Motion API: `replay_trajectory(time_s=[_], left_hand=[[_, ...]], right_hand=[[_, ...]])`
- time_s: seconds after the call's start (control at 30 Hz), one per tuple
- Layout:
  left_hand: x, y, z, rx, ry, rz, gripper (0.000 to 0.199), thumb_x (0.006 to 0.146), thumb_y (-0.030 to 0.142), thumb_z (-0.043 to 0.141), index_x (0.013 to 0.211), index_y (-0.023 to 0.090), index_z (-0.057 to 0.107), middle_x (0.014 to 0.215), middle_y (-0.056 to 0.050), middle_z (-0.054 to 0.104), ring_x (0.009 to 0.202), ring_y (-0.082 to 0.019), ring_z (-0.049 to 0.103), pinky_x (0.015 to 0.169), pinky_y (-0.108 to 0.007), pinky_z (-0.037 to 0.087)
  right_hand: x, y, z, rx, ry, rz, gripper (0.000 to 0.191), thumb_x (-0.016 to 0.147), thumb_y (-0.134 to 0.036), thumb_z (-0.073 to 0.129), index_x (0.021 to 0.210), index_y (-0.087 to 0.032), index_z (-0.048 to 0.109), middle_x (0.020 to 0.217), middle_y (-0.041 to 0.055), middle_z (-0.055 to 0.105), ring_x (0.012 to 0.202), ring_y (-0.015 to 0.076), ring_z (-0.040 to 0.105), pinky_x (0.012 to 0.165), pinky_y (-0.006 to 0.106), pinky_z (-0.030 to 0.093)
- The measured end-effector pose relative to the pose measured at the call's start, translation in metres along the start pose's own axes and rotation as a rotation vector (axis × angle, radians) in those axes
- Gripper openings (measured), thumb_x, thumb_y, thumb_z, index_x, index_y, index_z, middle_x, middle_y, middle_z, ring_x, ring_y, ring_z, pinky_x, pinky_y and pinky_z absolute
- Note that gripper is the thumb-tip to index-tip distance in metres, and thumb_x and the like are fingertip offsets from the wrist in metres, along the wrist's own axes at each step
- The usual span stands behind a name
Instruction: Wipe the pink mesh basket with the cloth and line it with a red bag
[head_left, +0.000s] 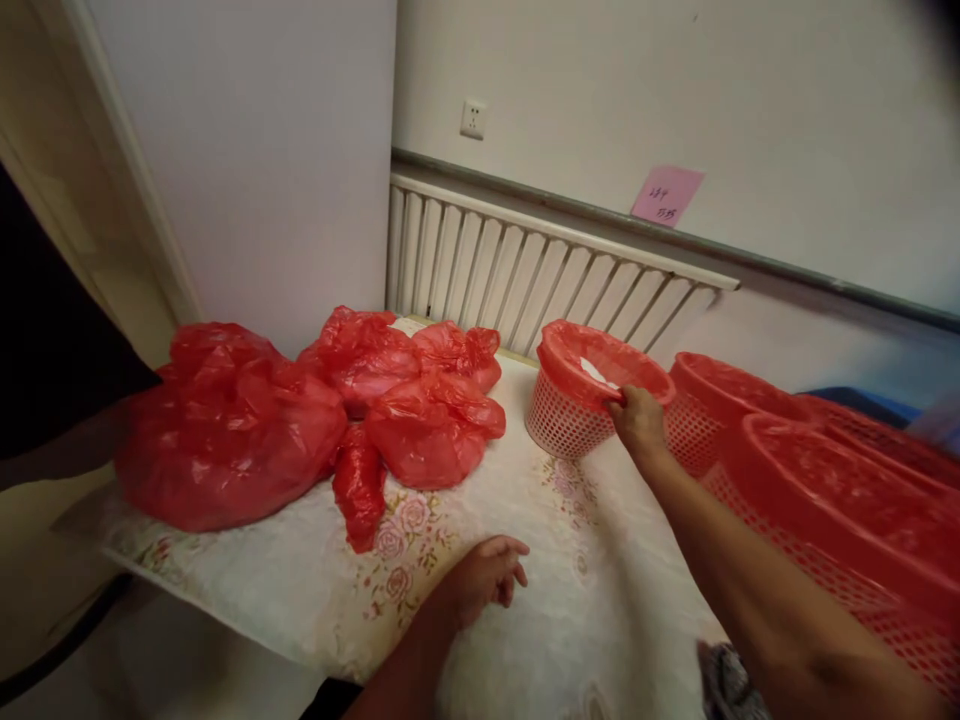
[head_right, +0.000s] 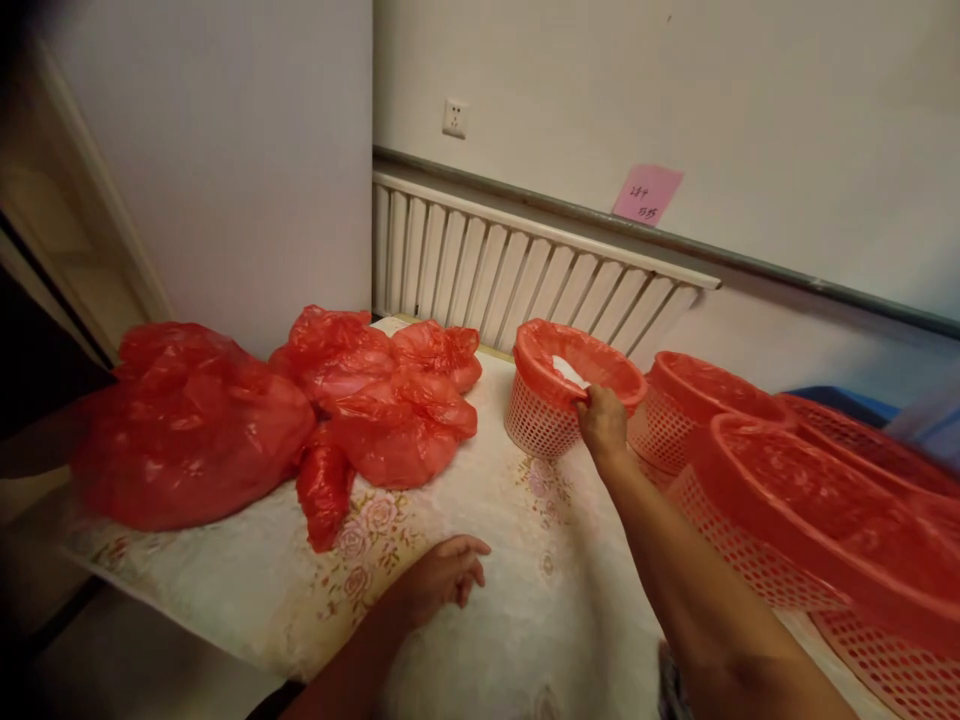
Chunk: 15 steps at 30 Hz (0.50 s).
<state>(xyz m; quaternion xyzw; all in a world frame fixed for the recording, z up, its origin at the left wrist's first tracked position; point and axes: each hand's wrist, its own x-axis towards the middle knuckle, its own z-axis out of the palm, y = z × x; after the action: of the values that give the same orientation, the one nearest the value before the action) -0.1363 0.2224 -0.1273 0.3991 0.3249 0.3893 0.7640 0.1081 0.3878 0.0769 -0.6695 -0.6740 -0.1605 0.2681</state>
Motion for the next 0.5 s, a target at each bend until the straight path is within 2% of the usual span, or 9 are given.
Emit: replay_trajectory(time_s=[0.07,0.13,0.17,0.23,0.3,0.33,0.43,0.5], left_hand=[[0.001,-0.001,0.001,0.019,0.017,-0.005,0.037,0.079,0.038,0.055,0.105,0.013,0.057,0.078,-0.002,0.063,0.047,-0.006,0.045,0.048,-0.022,0.030],[0.001,-0.001,0.003,0.028,0.045,-0.013,0.035,0.078,0.035,0.053,0.104,0.013,0.057,0.078,-0.001,0.063,0.048,-0.006,0.046,0.049,-0.022,0.032],[0.001,0.000,0.004,0.032,0.060,-0.018,0.035,0.076,0.034,0.053,0.103,0.012,0.057,0.076,-0.001,0.062,0.048,-0.006,0.046,0.049,-0.022,0.032],[0.001,0.002,0.006,0.026,0.069,-0.032,0.035,0.074,0.033,0.054,0.101,0.012,0.057,0.074,-0.001,0.062,0.047,-0.007,0.046,0.049,-0.023,0.034],[0.001,0.005,0.007,0.000,0.059,-0.030,0.035,0.073,0.033,0.053,0.100,0.012,0.057,0.074,-0.001,0.062,0.048,-0.007,0.048,0.050,-0.023,0.034],[0.002,0.007,0.007,-0.010,0.055,-0.025,0.035,0.073,0.033,0.052,0.101,0.012,0.057,0.074,-0.001,0.062,0.048,-0.008,0.049,0.050,-0.024,0.034],[0.004,0.012,0.005,0.009,0.068,-0.026,0.033,0.073,0.029,0.050,0.101,0.012,0.058,0.075,-0.001,0.063,0.049,-0.007,0.051,0.052,-0.023,0.033],[0.006,0.014,0.002,0.012,0.069,-0.060,0.032,0.074,0.025,0.049,0.102,0.013,0.058,0.074,0.000,0.063,0.049,-0.007,0.050,0.052,-0.023,0.032]], right_hand=[[0.002,-0.013,-0.005,-0.007,0.008,-0.046,0.036,0.081,-0.029,0.057,0.112,-0.012,0.060,0.112,0.0181,0.061,0.094,0.0283,0.059,0.080,0.041,0.046],[0.002,-0.036,-0.011,0.050,0.151,-0.168,0.051,0.084,-0.033,0.056,0.133,-0.018,0.047,0.137,0.0171,0.049,0.109,0.0300,0.057,0.087,0.044,0.047],[0.004,-0.051,-0.011,0.109,0.219,-0.223,0.053,0.086,-0.033,0.055,0.137,-0.021,0.043,0.140,0.0151,0.047,0.113,0.0292,0.056,0.089,0.044,0.047],[0.015,-0.084,0.002,0.212,0.200,-0.336,0.050,0.088,-0.030,0.052,0.137,-0.024,0.043,0.136,0.0124,0.052,0.108,0.0271,0.059,0.092,0.044,0.047],[0.036,-0.115,0.033,0.291,0.107,-0.412,0.050,0.086,-0.031,0.055,0.135,-0.022,0.045,0.130,0.0127,0.056,0.100,0.0267,0.062,0.091,0.044,0.049],[0.049,-0.130,0.052,0.323,0.060,-0.436,0.053,0.085,-0.030,0.057,0.136,-0.021,0.044,0.131,0.0136,0.055,0.104,0.0274,0.061,0.092,0.044,0.049],[0.089,-0.166,0.115,0.302,-0.026,-0.443,0.068,0.081,-0.029,0.064,0.142,-0.018,0.037,0.149,0.0173,0.036,0.132,0.0318,0.042,0.105,0.047,0.041],[0.110,-0.186,0.150,0.246,-0.089,-0.449,0.078,0.077,-0.029,0.071,0.144,-0.019,0.034,0.155,0.0178,0.025,0.139,0.0336,0.032,0.109,0.048,0.036]])
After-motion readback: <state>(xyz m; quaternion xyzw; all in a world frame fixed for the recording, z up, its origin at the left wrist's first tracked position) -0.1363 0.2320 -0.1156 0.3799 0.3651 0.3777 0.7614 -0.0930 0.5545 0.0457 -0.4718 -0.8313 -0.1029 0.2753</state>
